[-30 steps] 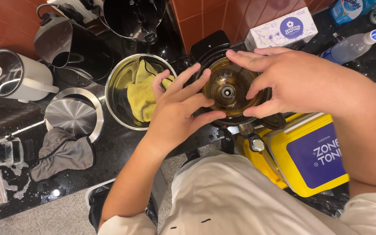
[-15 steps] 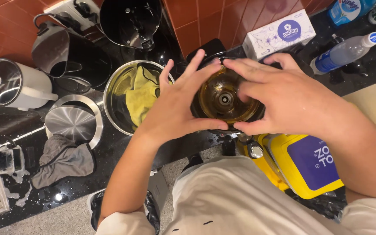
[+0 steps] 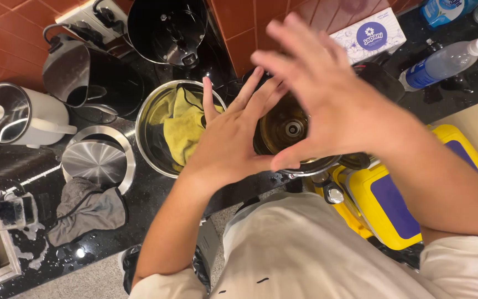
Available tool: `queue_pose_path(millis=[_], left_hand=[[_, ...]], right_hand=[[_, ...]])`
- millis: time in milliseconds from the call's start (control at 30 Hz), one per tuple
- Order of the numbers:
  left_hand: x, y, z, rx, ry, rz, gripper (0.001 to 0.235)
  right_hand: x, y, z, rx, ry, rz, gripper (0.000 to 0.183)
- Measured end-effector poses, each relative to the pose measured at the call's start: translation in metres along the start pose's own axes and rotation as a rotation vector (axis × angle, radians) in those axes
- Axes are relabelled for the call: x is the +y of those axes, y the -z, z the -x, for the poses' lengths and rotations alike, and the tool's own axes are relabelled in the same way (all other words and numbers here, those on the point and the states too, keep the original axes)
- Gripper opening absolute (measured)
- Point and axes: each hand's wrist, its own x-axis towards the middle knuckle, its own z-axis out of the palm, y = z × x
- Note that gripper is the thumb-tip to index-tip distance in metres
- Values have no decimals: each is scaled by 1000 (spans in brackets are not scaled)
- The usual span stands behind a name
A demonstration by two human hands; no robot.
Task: The person reassembles a slow juicer on a kitchen counter. They handle a black plastic part, place an amber strainer basket into the juicer base, seat it, and twist the black lid on top, pressing it down to secure it.
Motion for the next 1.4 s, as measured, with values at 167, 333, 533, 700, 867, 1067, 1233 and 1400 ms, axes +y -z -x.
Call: queue_pose_path(millis=[167, 333, 533, 700, 867, 1067, 1233, 1400], left_hand=[[-4, -5, 1, 79, -34, -21, 112], [-7, -8, 2, 90, -43, 15, 112], [-26, -5, 5, 3, -152, 60, 113], [-30, 2, 19, 147, -253, 231, 131], [-26, -49, 23, 279, -179, 301, 142], [-23, -53, 22, 379, -140, 276, 131], [-15, -49, 22, 337, -79, 284, 132], [-23, -58, 25, 361, -105, 293, 138]], right_hand=[[-4, -24, -9, -106, -69, 205, 125], [-6, -26, -10, -137, -108, 230, 121], [-16, -23, 3, 27, -167, 96, 112], [-16, 8, 10, -83, 7, 202, 112], [-20, 9, 8, -285, -117, 408, 115], [-16, 19, -4, -421, -59, 435, 112], [-21, 20, -13, -465, -66, 332, 117], [4, 22, -10, -459, 110, 214, 116]])
